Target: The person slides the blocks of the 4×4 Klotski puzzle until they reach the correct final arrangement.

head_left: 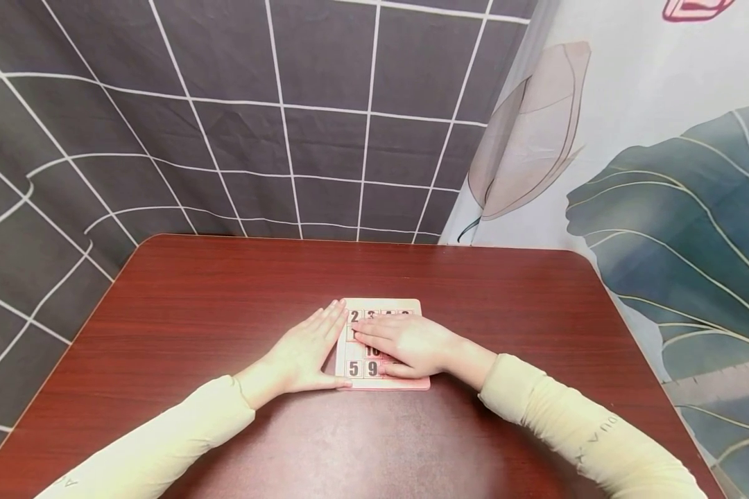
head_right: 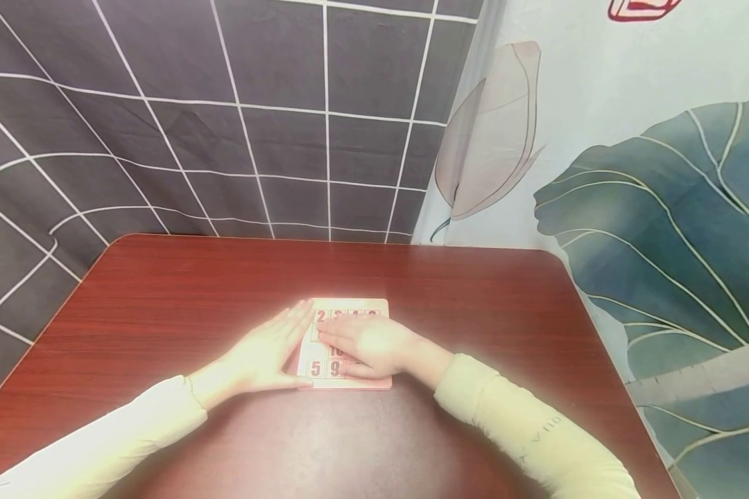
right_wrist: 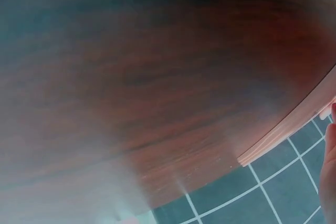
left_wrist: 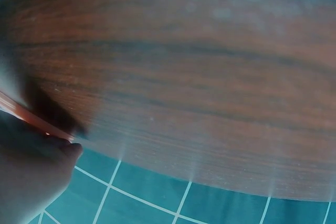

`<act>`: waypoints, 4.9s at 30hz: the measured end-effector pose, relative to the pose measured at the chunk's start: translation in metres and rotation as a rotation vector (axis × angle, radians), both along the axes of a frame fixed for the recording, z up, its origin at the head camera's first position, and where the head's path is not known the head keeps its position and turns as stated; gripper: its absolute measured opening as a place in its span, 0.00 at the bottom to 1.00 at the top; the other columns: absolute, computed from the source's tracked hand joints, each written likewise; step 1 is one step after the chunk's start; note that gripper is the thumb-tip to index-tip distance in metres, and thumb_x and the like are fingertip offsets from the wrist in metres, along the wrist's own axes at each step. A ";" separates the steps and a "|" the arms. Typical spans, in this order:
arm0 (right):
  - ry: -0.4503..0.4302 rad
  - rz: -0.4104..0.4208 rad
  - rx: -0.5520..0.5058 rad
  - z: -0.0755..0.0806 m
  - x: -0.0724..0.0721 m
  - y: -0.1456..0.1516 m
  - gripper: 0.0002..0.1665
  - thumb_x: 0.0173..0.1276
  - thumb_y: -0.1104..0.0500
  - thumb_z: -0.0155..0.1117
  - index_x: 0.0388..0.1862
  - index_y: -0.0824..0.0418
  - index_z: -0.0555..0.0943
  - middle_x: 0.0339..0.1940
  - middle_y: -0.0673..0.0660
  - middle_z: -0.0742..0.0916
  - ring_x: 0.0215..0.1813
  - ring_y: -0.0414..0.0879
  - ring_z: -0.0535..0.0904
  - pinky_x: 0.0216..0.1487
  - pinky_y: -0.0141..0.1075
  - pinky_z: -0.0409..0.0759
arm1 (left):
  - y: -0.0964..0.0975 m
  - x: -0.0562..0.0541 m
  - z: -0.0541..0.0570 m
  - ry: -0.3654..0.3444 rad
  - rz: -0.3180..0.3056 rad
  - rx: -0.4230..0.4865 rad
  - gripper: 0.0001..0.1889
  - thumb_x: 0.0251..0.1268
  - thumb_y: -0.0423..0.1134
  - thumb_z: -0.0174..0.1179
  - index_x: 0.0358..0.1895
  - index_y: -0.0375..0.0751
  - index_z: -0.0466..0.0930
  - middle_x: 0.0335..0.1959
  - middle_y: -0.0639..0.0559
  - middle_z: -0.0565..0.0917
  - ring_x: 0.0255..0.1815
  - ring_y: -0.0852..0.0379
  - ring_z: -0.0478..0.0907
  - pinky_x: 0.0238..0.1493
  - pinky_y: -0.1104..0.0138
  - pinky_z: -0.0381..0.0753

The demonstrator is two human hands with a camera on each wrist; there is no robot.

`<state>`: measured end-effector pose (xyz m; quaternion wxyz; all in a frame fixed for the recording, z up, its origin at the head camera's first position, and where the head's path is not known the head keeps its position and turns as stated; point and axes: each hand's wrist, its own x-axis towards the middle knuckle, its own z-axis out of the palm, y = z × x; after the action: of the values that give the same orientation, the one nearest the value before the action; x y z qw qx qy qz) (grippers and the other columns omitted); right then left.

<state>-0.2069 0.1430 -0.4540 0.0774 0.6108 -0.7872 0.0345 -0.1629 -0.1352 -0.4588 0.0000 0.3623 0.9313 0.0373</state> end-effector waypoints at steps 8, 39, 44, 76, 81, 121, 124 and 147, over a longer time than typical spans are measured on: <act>-0.001 0.028 0.017 -0.002 0.007 -0.002 0.37 0.76 0.44 0.64 0.77 0.61 0.75 0.77 0.56 0.81 0.78 0.48 0.76 0.81 0.41 0.74 | -0.001 0.001 -0.002 -0.007 0.000 -0.003 0.62 0.62 0.74 0.64 0.82 0.25 0.55 0.86 0.31 0.57 0.87 0.39 0.57 0.86 0.50 0.63; -0.050 -0.059 0.002 0.005 -0.018 -0.006 0.38 0.76 0.42 0.65 0.77 0.62 0.75 0.76 0.57 0.82 0.78 0.49 0.77 0.81 0.44 0.74 | -0.001 0.000 0.001 -0.012 -0.001 0.009 0.61 0.62 0.72 0.64 0.82 0.25 0.57 0.85 0.31 0.58 0.87 0.38 0.57 0.86 0.50 0.64; -0.034 -0.066 0.018 0.004 -0.024 -0.008 0.38 0.76 0.42 0.64 0.77 0.62 0.76 0.76 0.57 0.81 0.78 0.49 0.77 0.80 0.43 0.75 | 0.000 0.001 0.001 -0.014 0.001 0.017 0.61 0.62 0.72 0.65 0.82 0.25 0.56 0.85 0.31 0.59 0.87 0.38 0.58 0.86 0.50 0.64; -0.062 -0.078 -0.007 0.009 -0.018 0.018 0.37 0.76 0.45 0.66 0.75 0.64 0.77 0.75 0.59 0.82 0.78 0.51 0.77 0.81 0.47 0.74 | -0.001 0.001 -0.002 0.013 -0.003 0.006 0.61 0.61 0.73 0.65 0.81 0.24 0.58 0.85 0.30 0.59 0.86 0.37 0.58 0.85 0.50 0.64; -0.047 -0.077 -0.015 0.006 -0.022 0.020 0.35 0.76 0.46 0.66 0.73 0.65 0.78 0.74 0.60 0.83 0.77 0.52 0.78 0.82 0.47 0.73 | 0.000 0.001 -0.001 0.011 -0.005 0.010 0.61 0.61 0.73 0.65 0.81 0.24 0.59 0.85 0.30 0.59 0.86 0.37 0.58 0.85 0.50 0.64; -0.086 -0.206 0.063 0.017 -0.019 0.035 0.39 0.78 0.42 0.62 0.78 0.63 0.74 0.77 0.60 0.80 0.80 0.53 0.75 0.82 0.48 0.71 | -0.001 0.001 -0.002 0.013 -0.005 0.013 0.62 0.61 0.73 0.65 0.81 0.24 0.57 0.85 0.30 0.59 0.86 0.37 0.58 0.85 0.50 0.64; -0.086 -0.186 0.043 0.013 -0.019 0.039 0.37 0.78 0.43 0.64 0.76 0.64 0.76 0.77 0.60 0.81 0.79 0.53 0.76 0.82 0.49 0.73 | -0.001 0.001 -0.002 0.012 -0.004 0.015 0.62 0.61 0.73 0.65 0.82 0.24 0.57 0.85 0.30 0.58 0.87 0.37 0.58 0.86 0.50 0.64; -0.057 -0.114 0.039 0.005 -0.023 0.017 0.37 0.77 0.44 0.64 0.75 0.66 0.77 0.76 0.61 0.80 0.79 0.52 0.76 0.83 0.47 0.71 | 0.000 0.001 -0.002 -0.008 0.003 0.009 0.62 0.61 0.73 0.64 0.82 0.26 0.55 0.86 0.31 0.56 0.87 0.38 0.56 0.86 0.50 0.63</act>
<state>-0.2299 0.1595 -0.4485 0.0450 0.5651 -0.8231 0.0320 -0.1623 -0.1351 -0.4605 0.0021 0.3607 0.9317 0.0431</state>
